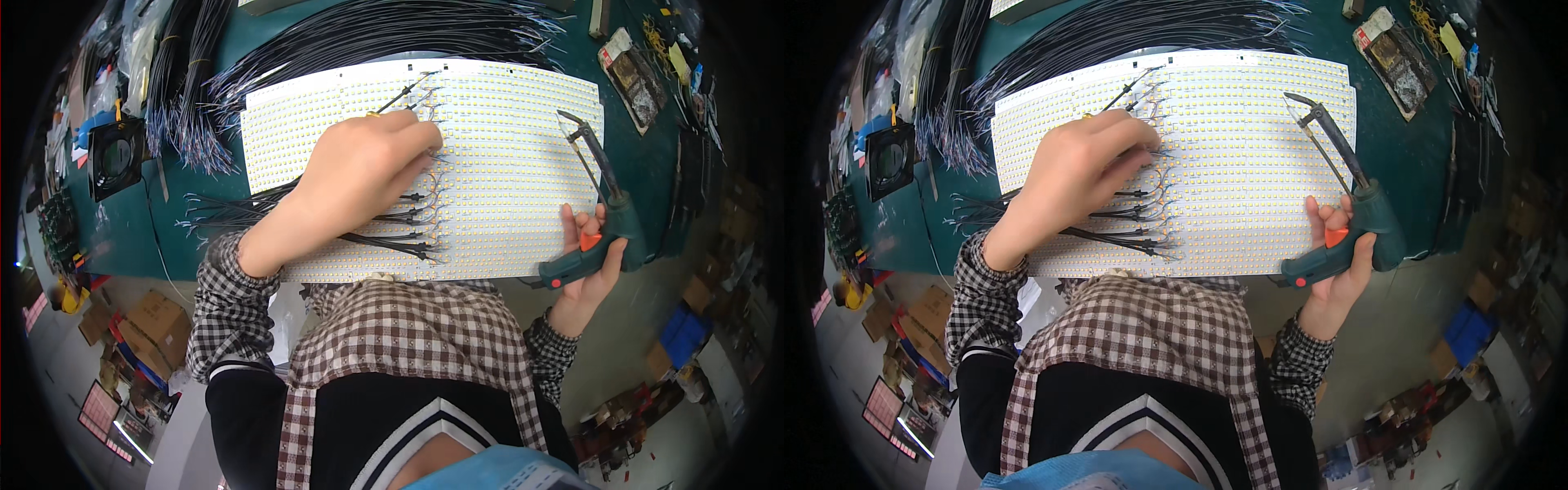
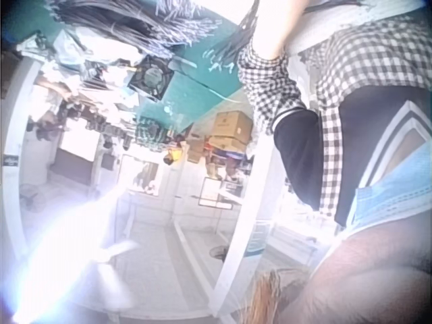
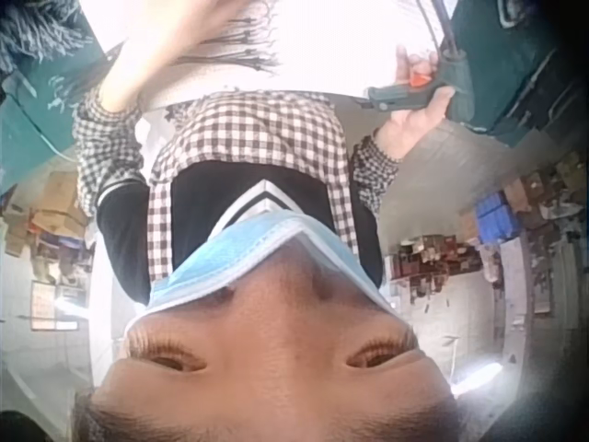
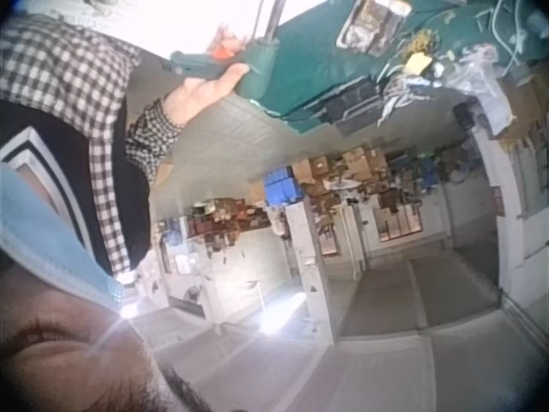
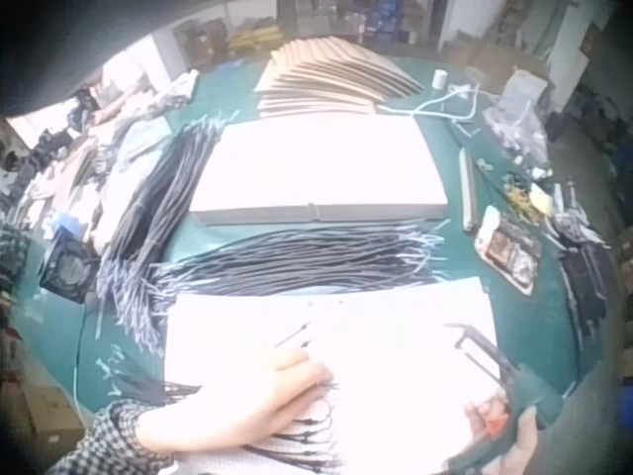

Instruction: The person sets aside a completed LED panel, arranges wires onto a new LED panel, and solders each wire to the board using a soldering tool.

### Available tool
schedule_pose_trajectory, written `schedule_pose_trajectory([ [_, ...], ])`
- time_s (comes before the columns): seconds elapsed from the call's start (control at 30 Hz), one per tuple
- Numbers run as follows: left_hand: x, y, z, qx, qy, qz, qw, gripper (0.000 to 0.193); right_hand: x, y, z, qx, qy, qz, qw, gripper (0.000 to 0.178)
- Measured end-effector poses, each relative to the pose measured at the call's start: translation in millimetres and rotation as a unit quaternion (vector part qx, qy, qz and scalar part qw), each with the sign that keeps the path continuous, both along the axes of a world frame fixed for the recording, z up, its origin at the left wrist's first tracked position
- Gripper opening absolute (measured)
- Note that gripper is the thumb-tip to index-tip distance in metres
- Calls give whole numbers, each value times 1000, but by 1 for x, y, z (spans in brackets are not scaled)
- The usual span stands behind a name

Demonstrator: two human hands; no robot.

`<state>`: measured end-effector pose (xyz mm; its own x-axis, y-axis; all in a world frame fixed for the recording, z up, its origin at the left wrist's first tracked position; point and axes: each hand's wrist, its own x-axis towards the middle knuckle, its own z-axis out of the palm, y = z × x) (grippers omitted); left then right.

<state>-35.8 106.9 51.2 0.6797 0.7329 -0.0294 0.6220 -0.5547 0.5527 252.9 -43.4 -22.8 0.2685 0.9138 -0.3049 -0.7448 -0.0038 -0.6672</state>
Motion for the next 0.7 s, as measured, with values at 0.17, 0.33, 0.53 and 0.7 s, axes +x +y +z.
schedule_pose_trajectory([
  [0.17, -4, 5, -8, -107, -69, 64, 990, 12, 1, -1, 0, 10, 7, 13, 1000, 55],
  [0.33, -3, 13, 4, -255, -14, 108, 961, 12, 2, 0, 1, 6, 19, 16, 1000, 55],
  [0.53, 0, 14, 2, -267, -9, 73, 961, 19, 1, 0, 0, 1, 16, 5, 1000, 56],
  [0.7, -1, 4, 0, -159, -47, 96, 982, 11, 0, 0, 3, 3, 22, 7, 1000, 56],
])
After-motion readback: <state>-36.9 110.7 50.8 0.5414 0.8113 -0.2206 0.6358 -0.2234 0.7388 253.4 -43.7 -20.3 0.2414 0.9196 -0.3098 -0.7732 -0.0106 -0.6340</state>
